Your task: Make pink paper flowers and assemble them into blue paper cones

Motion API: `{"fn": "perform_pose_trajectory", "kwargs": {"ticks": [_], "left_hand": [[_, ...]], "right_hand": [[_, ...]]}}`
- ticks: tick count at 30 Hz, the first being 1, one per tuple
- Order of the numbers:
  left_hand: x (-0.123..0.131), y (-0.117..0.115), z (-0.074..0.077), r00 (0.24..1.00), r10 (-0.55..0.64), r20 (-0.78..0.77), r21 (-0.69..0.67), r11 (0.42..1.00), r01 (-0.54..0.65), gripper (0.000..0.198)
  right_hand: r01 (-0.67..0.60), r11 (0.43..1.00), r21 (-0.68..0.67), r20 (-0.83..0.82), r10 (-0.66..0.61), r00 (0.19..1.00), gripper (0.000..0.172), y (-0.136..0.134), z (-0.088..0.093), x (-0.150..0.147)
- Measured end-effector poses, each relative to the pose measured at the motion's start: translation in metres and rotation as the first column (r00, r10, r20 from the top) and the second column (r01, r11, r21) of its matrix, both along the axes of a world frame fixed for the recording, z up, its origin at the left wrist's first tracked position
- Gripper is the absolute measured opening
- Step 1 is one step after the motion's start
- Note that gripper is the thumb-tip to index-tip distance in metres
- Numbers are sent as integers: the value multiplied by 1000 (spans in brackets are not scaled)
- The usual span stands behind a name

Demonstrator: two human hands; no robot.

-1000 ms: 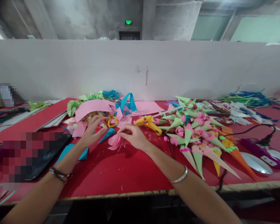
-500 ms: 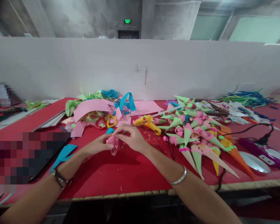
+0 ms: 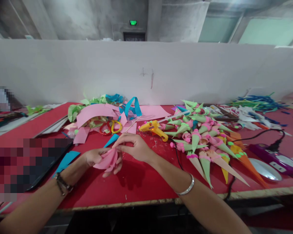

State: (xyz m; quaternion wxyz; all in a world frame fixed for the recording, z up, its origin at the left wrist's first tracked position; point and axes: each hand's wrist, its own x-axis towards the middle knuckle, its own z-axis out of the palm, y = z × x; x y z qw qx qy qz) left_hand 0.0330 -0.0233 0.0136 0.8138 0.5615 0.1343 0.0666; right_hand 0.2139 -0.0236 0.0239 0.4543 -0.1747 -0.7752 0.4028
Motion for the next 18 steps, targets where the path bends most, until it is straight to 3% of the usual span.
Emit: {"fn": "perform_pose_trajectory", "kwargs": {"ticks": [3, 6, 9, 11, 14, 16, 18], "left_hand": [[0, 0, 3, 997, -40, -68, 45, 998, 43, 48], [4, 1, 3, 996, 62, -68, 164, 985, -50, 41], [9, 3, 0, 976, 216, -27, 340, 920, -194, 34], [13, 3, -3, 925, 380, 3, 474, 814, -336, 29], [16, 3, -8, 779, 617, 110, 651, 548, -526, 28], [16, 4, -12, 709, 679, 191, 743, 372, -557, 36], [17, 5, -14, 689, 683, 242, 815, 242, -526, 37]], "right_hand": [[-21, 1000, -8, 20, 21, 1000, 7, -2, 1, -1], [-8, 1000, 11, 29, 8, 1000, 7, -1, 0, -1], [58, 998, 22, 28, -59, 998, 16, 0, -3, 0], [135, 989, 58, 46, -138, 989, 22, 1, -3, 1], [208, 956, 209, 119, -235, 965, 27, 0, -1, 2], [200, 933, 300, 182, -262, 948, 31, -1, 0, 3], [167, 924, 345, 246, -261, 934, 34, -1, -1, 2]]}}
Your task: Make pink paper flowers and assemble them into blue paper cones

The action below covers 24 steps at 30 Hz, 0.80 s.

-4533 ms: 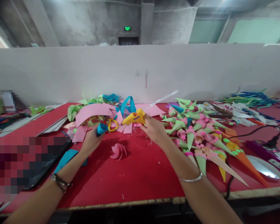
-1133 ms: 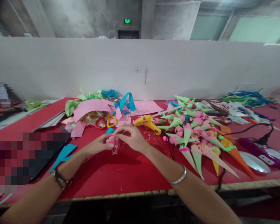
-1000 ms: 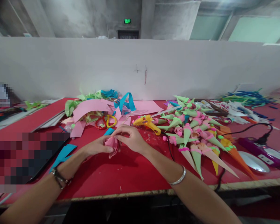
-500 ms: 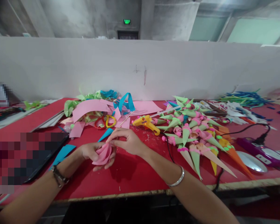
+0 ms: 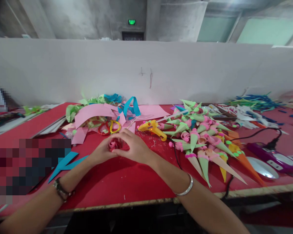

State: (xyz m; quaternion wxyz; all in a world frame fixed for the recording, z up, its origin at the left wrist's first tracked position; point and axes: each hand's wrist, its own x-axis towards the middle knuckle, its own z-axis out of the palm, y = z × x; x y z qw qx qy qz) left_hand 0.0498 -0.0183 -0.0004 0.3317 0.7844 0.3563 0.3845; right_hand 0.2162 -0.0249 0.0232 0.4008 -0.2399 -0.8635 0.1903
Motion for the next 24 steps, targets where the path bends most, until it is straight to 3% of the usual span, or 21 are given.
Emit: {"fn": "perform_pose_trajectory", "kwargs": {"ticks": [3, 7, 10, 17, 24], "left_hand": [[0, 1, -1, 999, 16, -43, 138, 990, -10, 38], [0, 0, -1, 999, 17, -40, 202, 979, -9, 48], [0, -1, 1, 996, 40, -84, 189, 982, -24, 49], [1, -2, 5, 982, 77, -173, 154, 987, -50, 24], [2, -1, 2, 981, -65, -184, 81, 993, 81, 25]], "right_hand": [[-4, 1000, 21, 87, 2, 996, 34, -1, -3, -1], [7, 999, 33, 170, -12, 985, 32, -2, -5, -2], [-12, 1000, 27, 177, 7, 984, 30, -2, -4, -2], [-126, 992, 15, 132, 123, 984, 17, 2, -3, 0], [-133, 991, 15, 162, 128, 978, 15, 2, -3, 3]]}}
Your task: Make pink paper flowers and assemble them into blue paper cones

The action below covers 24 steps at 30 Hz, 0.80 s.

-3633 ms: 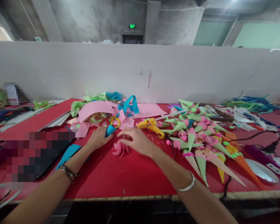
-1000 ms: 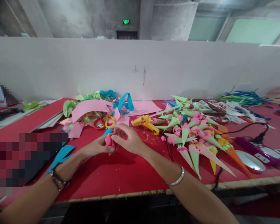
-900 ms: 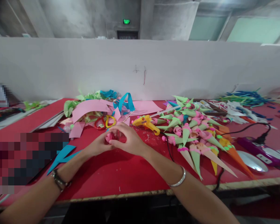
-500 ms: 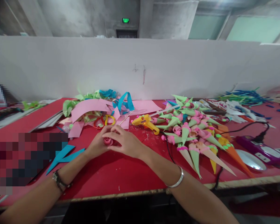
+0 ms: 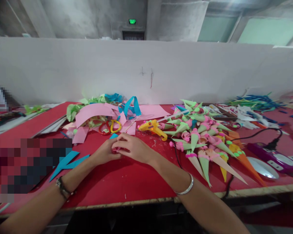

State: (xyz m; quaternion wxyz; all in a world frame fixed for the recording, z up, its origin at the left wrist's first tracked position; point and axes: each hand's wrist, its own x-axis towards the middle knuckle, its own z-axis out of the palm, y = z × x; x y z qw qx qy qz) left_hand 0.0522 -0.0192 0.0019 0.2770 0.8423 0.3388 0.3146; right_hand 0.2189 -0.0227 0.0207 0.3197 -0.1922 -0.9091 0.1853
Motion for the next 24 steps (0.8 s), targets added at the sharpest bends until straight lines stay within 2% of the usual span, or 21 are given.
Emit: {"fn": "perform_pose_trajectory", "kwargs": {"ticks": [4, 7, 12, 17, 24], "left_hand": [[-4, 2, -3, 998, 2, -61, -1, 1000, -2, 23], [-5, 3, -5, 997, 13, -72, -12, 1000, -13, 29], [-3, 4, -7, 1000, 4, 22, -30, 1000, -4, 45], [-1, 5, -9, 996, -27, 80, -23, 999, 29, 48], [3, -2, -6, 971, 9, 237, -231, 972, 48, 72]], "right_hand": [[11, 1000, -28, 41, -10, 999, 17, -2, 3, 1], [8, 999, -43, 77, -5, 997, 20, -2, 5, 1], [5, 999, -39, 57, -3, 998, 19, 2, 2, 2], [33, 999, -39, 75, -30, 997, 16, 2, 0, -1], [58, 997, -41, -56, -61, 997, 13, 3, -3, -3]]}}
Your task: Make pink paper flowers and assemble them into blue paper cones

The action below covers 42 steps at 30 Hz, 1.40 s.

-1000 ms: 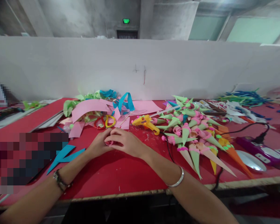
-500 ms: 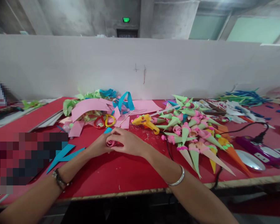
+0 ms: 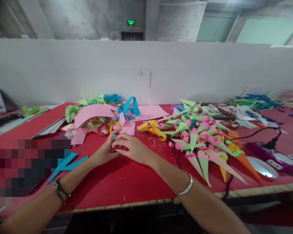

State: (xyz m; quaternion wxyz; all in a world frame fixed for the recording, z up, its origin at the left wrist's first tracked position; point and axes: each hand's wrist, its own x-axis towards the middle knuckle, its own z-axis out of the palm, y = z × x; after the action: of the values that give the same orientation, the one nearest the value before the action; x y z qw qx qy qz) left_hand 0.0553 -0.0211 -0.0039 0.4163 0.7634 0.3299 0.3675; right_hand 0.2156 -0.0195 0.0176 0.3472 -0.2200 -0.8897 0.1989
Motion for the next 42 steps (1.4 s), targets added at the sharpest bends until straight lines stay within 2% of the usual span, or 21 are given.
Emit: {"fn": "perform_pose_trajectory", "kwargs": {"ticks": [6, 9, 12, 16, 20, 24, 28, 31, 34, 37, 42], "left_hand": [[0, -1, 3, 996, -39, 75, -53, 998, 44, 64], [-2, 0, 6, 992, -15, 127, -50, 999, 21, 52], [-3, 2, 7, 986, 19, 167, -104, 995, -1, 43], [-3, 5, 6, 974, 29, 226, -135, 991, 1, 39], [-2, 7, 8, 965, 21, 263, -154, 988, 20, 31], [-1, 7, 9, 963, 56, 264, -148, 989, -17, 26], [-2, 7, 8, 961, 82, 263, -142, 989, -45, 23], [-2, 7, 8, 956, 51, 288, -142, 990, -10, 23], [-3, 7, 7, 956, 14, 292, -156, 987, 33, 22], [-5, 7, 5, 958, 42, 284, -195, 981, 15, 21], [-6, 8, 2, 951, 77, 299, -285, 959, 12, 24]], "right_hand": [[0, 999, -44, -104, -4, 995, 15, 4, 3, 7], [-5, 990, -138, -205, -24, 979, 14, 7, 4, 9], [-14, 966, -259, -317, -71, 946, 11, 9, 3, 8], [-24, 942, -333, -351, -101, 931, 9, 9, 3, 7], [-18, 958, -287, -330, -82, 940, 12, 8, 4, 7], [-9, 980, -197, -309, -53, 949, 15, 7, 2, 6], [55, 991, -123, -288, -89, 953, 23, 4, 1, 5], [109, 992, -70, -258, -124, 958, 32, 1, 3, 4], [143, 989, -25, -234, -144, 961, 25, -1, 5, 3], [127, 992, -7, -231, -125, 965, 15, -1, 7, 3], [98, 995, 22, -195, -92, 976, 14, -2, 9, 4]]}}
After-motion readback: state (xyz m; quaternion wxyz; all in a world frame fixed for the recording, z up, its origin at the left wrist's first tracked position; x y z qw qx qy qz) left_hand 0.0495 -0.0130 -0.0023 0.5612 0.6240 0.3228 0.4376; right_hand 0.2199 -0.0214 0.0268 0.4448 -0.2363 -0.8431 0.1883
